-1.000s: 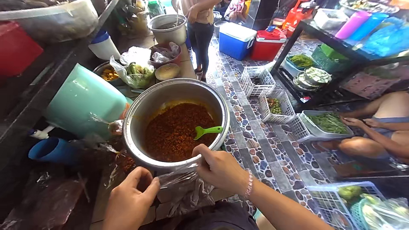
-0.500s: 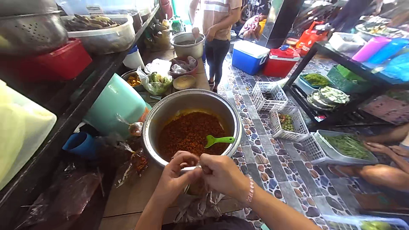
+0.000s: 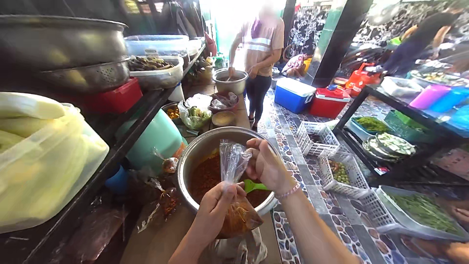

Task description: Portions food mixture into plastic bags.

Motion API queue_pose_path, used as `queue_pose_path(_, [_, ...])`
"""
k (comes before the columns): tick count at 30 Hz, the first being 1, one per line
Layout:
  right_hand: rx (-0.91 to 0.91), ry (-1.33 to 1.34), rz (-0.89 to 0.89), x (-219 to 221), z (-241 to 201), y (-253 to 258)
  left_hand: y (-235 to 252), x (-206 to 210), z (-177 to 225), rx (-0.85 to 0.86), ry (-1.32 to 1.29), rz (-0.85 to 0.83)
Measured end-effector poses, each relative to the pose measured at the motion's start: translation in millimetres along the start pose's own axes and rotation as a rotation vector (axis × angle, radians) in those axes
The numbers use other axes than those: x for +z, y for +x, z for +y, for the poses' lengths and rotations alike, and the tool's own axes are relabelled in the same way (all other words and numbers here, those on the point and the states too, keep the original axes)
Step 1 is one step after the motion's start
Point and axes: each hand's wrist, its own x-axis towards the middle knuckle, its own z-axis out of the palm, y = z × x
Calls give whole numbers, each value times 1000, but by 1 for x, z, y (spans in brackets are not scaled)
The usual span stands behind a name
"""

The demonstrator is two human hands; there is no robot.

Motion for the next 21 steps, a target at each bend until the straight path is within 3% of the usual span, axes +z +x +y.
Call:
queue_pose_path(2, [36,-48,-199,5,24,3,5,5,-5,13,135,100])
queue_pose_path(4, [-11,-111,-300,24,29,2,8,8,-6,-27,316,70])
queue_pose_path(6, [-53,-165,-165,33,19,5,14,4,-7,-154,425,-86])
queue_pose_path(8, [57,-148,-11,20,10,9,23,-8,-17,-202,391,-163])
queue_pose_path(12, [218,312,-74,-5,11,5,41,-36,-21,-47,332,-198])
queue_pose_path(14, [51,340,-222,-4,1,0,49,-46,-21,-34,276,-221])
queue_pose_path(16, [-197,-37,-360,7,-24,-6,59,-51,-10,-80,221,-281])
queue_pose_path(18, [-368,-399,-488,22,-49,-9,71,-43,2,-16,194,-348])
queue_pose_path(19, [-388,-481,-520,25,-55,-8,76,-38,7,33,179,-385])
queue_pose_path(21, [-314,-326,-499,20,-53,3,84,-29,16,168,173,-359])
